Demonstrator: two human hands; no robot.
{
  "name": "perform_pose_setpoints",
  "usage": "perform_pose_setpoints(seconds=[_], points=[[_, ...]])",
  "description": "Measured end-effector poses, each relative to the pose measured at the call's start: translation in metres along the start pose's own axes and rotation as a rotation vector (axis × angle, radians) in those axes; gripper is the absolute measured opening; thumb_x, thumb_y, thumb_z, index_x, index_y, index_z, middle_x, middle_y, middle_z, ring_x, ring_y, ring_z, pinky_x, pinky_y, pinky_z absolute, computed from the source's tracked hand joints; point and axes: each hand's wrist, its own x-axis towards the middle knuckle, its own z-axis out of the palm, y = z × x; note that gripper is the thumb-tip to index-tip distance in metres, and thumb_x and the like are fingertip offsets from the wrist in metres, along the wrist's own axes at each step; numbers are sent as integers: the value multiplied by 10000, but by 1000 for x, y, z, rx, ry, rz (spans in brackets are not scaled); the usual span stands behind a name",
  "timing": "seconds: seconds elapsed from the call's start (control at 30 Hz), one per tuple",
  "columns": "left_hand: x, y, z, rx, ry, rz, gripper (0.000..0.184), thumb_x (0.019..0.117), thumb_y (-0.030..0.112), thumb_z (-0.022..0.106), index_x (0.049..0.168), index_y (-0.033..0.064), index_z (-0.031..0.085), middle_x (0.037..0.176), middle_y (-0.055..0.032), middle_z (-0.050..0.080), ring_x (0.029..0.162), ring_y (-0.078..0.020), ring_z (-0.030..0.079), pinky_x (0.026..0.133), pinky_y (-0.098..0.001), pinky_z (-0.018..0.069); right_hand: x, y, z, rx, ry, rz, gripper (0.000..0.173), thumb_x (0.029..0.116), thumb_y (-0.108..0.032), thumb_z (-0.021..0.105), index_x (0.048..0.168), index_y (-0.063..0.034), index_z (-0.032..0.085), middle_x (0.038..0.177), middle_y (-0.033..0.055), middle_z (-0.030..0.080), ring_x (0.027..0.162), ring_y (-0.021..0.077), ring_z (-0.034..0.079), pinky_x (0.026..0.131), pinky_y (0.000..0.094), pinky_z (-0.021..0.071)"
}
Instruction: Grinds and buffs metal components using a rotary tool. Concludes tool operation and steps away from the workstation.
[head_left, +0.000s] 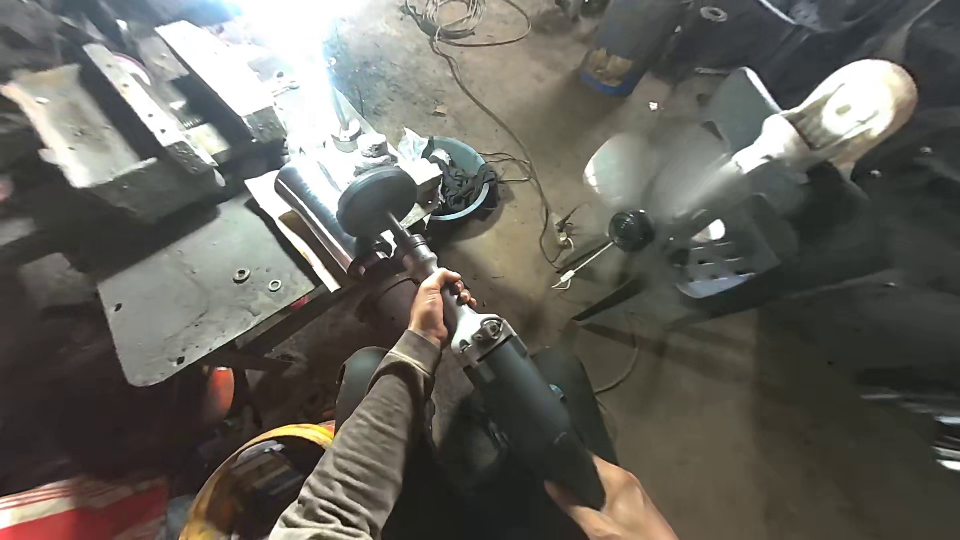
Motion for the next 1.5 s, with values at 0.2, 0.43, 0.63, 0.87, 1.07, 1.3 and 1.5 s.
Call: perform_pose_setpoints(seconds=[0.2, 0.43, 0.63, 0.87, 1.07, 1.3, 1.5], points=[[1, -1, 0, -17, 7, -20, 193, 957, 187, 532, 768, 152, 531, 621, 0, 509, 519, -152, 535, 554, -345, 535, 0, 0, 1, 6, 9, 2, 493, 861, -448, 805, 1148, -56, 730, 999, 78, 775, 978, 180, 744, 934, 463, 596], [-23, 8, -20, -87, -82, 91, 195, 966, 176, 484, 777, 171, 532, 622, 22, 512, 535, -136, 548, 584, -337, 544, -13, -10, 1, -102, 5, -50, 536, 874, -470, 784, 1175, -33, 716, 968, 107, 776, 944, 228, 756, 889, 512, 602], [-42, 9, -49, -315, -129, 188, 236, 1000, 145, 418, 804, 139, 549, 594, -4, 525, 530, -155, 580, 588, -351, 563, -19, -18, 4, -198, -43, -64, 554, 899, -529, 735, 1172, -47, 712, 924, 132, 768, 901, 310, 757, 826, 584, 594], [-48, 4, -52, -366, -121, 190, 257, 1001, 151, 382, 793, 141, 532, 571, 2, 505, 519, -156, 576, 581, -346, 558, -21, -14, 4, -233, -58, -59, 550, 895, -523, 733, 1180, -53, 711, 929, 131, 767, 894, 322, 755, 809, 591, 594], [-35, 0, -35, -228, -109, 170, 234, 999, 142, 408, 804, 151, 537, 593, 1, 517, 521, -152, 564, 582, -347, 552, -17, -1, 3, -175, -28, -47, 572, 881, -532, 754, 1172, -41, 714, 926, 125, 769, 907, 297, 757, 835, 575, 597], [-17, 0, -11, -82, -48, 65, 210, 957, 175, 490, 750, 175, 522, 600, 24, 492, 510, -131, 524, 565, -329, 530, -7, 3, -1, -76, -7, -45, 535, 867, -475, 792, 1182, -48, 719, 991, 93, 778, 972, 214, 752, 916, 505, 597], [-4, -4, 1, -46, -6, -26, 170, 944, 188, 537, 776, 159, 524, 621, 8, 502, 522, -147, 534, 551, -339, 532, -1, 6, -2, 15, 3, -40, 459, 858, -412, 820, 1143, -63, 732, 995, 58, 777, 967, 147, 743, 936, 439, 600]])
